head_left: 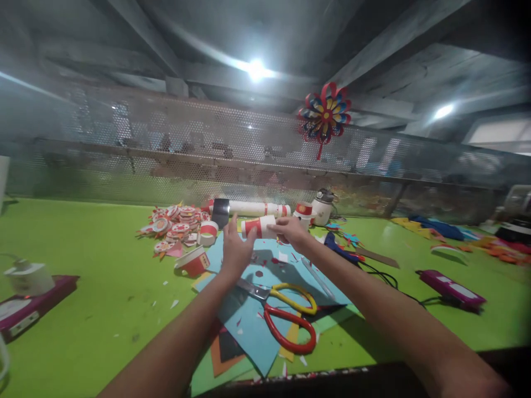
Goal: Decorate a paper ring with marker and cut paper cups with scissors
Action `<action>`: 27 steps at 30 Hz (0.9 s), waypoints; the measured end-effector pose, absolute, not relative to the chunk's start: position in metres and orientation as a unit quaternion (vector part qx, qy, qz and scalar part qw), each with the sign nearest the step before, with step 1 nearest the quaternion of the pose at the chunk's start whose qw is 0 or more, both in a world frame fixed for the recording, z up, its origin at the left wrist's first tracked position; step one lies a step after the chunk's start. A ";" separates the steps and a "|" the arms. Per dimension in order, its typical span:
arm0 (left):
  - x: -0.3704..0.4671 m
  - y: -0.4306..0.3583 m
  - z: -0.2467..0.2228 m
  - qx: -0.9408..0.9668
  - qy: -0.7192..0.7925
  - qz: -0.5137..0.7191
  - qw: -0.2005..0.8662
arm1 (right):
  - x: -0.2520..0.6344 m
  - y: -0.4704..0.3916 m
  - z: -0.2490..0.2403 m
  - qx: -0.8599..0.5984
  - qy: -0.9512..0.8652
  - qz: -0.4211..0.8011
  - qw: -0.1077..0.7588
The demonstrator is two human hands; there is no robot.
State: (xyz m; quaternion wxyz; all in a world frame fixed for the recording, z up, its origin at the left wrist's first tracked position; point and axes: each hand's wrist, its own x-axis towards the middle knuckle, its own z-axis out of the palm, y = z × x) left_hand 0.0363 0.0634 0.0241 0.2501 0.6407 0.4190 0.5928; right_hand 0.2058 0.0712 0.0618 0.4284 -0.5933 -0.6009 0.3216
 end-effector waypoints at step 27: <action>0.040 0.066 0.020 0.462 0.331 0.629 0.530 | 0.221 0.127 0.106 -0.634 -0.513 0.266 0.515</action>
